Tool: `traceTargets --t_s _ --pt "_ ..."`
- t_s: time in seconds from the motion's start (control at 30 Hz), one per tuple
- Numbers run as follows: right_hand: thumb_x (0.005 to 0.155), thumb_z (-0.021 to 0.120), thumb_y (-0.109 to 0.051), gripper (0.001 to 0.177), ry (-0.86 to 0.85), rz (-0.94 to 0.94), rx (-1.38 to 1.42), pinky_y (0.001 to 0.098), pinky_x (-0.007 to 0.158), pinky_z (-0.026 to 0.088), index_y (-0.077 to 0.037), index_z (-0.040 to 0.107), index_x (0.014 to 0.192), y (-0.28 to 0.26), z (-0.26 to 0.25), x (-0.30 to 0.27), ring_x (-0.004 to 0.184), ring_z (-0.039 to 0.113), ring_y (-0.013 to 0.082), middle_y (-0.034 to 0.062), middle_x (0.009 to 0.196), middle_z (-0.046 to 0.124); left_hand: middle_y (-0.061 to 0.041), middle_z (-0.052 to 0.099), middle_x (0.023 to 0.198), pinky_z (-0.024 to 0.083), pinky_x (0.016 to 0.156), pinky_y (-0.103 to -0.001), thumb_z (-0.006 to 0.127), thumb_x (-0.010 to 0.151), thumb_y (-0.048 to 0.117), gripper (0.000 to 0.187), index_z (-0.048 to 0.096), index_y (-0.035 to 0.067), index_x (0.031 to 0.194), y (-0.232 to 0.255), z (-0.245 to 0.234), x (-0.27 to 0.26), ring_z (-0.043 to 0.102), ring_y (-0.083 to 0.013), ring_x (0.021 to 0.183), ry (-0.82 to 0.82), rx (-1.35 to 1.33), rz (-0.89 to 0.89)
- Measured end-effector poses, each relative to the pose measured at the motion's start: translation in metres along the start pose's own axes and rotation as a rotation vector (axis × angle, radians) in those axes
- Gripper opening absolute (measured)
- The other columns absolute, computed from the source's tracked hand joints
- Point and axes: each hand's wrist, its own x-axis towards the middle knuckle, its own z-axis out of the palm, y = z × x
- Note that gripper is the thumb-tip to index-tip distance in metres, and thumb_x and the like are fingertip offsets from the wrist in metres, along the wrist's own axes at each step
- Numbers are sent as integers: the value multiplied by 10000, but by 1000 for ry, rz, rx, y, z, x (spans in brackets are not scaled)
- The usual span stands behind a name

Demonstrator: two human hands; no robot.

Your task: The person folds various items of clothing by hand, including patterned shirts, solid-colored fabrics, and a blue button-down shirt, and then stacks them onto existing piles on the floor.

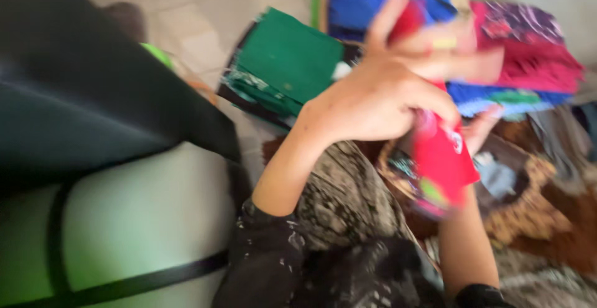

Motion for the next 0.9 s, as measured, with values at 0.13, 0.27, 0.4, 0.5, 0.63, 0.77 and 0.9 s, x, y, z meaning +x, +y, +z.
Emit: traceTargets --t_s 0.13,0.27,0.4,0.5,0.63,0.77,0.9 --pt "888 697 -303 742 37 -281 -145 479 1100 535 0 477 1528 -86 -84 -73 1284 637 329 184 1464 602 -83 204 1665 85 1357 -465 741 1028 173 374 609 242 1371 -41 103 -22 154 -280 1594 354 -412 16" --pt "850 663 85 687 313 -362 -428 465 1067 546 -92 536 1501 -118 -119 -128 1265 664 283 103 1384 670 -217 558 1450 430 1112 -462 579 1035 393 640 470 -47 1487 -70 248 -58 543 -337 1315 280 -2401 -619" --pt "892 629 120 688 418 -471 -585 446 1102 536 -95 531 1538 -141 -107 -170 1276 645 261 90 1418 641 -141 628 1363 458 1113 -399 662 931 220 608 517 -24 1469 -66 348 -59 609 -248 1236 170 -2050 -759" --pt "897 617 132 726 454 -572 -617 406 1149 532 -110 521 1575 -161 -93 -197 1320 647 241 80 1470 629 -126 666 1253 485 1029 -370 657 780 94 661 542 0 1425 -52 380 -34 650 -237 1120 -34 -1957 -780" --pt "924 623 106 708 527 -560 -648 398 1103 554 -109 482 1583 -177 -100 -204 1275 665 231 69 1426 645 -134 678 1123 513 919 -371 623 735 81 660 566 -18 1385 -63 405 -17 658 -253 960 -102 -1933 -964" --pt "904 656 46 607 801 -244 -925 394 758 524 -99 513 1476 -163 -154 -163 989 666 233 76 1278 657 -72 679 1027 512 865 -309 578 727 75 666 606 83 1392 -108 403 -84 623 -162 874 -42 -1604 -1045" --pt "839 715 35 487 842 -60 -976 366 777 625 -65 562 1291 -119 -208 -116 970 711 199 85 1161 715 -107 745 987 552 815 -340 668 775 98 421 686 -57 1165 -129 402 -115 707 -194 875 -30 -1369 -1239"
